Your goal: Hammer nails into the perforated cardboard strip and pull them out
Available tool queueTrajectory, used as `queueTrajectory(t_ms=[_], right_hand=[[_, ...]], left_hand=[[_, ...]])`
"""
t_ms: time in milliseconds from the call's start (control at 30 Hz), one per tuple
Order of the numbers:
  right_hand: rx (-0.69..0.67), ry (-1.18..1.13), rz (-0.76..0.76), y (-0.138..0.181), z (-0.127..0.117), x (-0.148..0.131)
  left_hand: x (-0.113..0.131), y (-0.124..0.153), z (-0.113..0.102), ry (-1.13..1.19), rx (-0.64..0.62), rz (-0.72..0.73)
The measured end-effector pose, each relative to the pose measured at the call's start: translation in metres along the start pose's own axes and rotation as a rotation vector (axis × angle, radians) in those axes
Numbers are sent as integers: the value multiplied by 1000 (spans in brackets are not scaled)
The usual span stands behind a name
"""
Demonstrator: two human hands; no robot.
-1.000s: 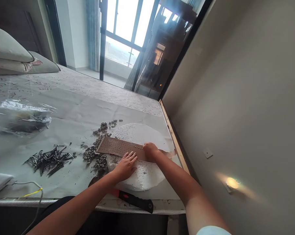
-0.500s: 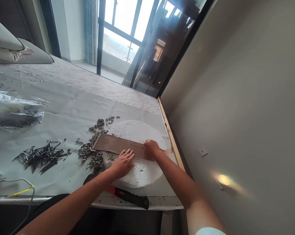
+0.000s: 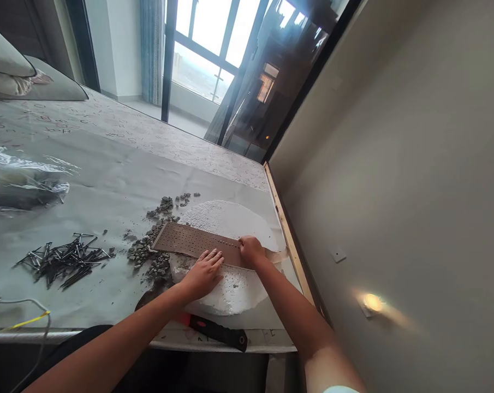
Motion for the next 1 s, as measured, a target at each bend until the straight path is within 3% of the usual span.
queueTrajectory(t_ms=[233,400,567,767,1000], right_hand=[[90,-103,107,5,-2,18],[115,-139,111,15,-9,23],[130,-211,146,25,-10,25],[155,-382,186,21,-12,20],[169,-583,223,24,-14,11]], left_hand=[[7,-12,-14,-71,30,27],[23,-58,-23,-119,-2,40],[25,-95,-9,-174,-79,22],[14,-101,12,-175,-61,11],[13,-101,12,-182,-64,18]])
Point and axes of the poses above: each hand's wrist, its own y-axis away from the middle knuckle, its own z-axis out of the palm, x = y × z, the point moved 6 cm from there along -y, towards the middle knuckle, and after that the axes turned 11 degrees about -z, right-handed, at the moved point
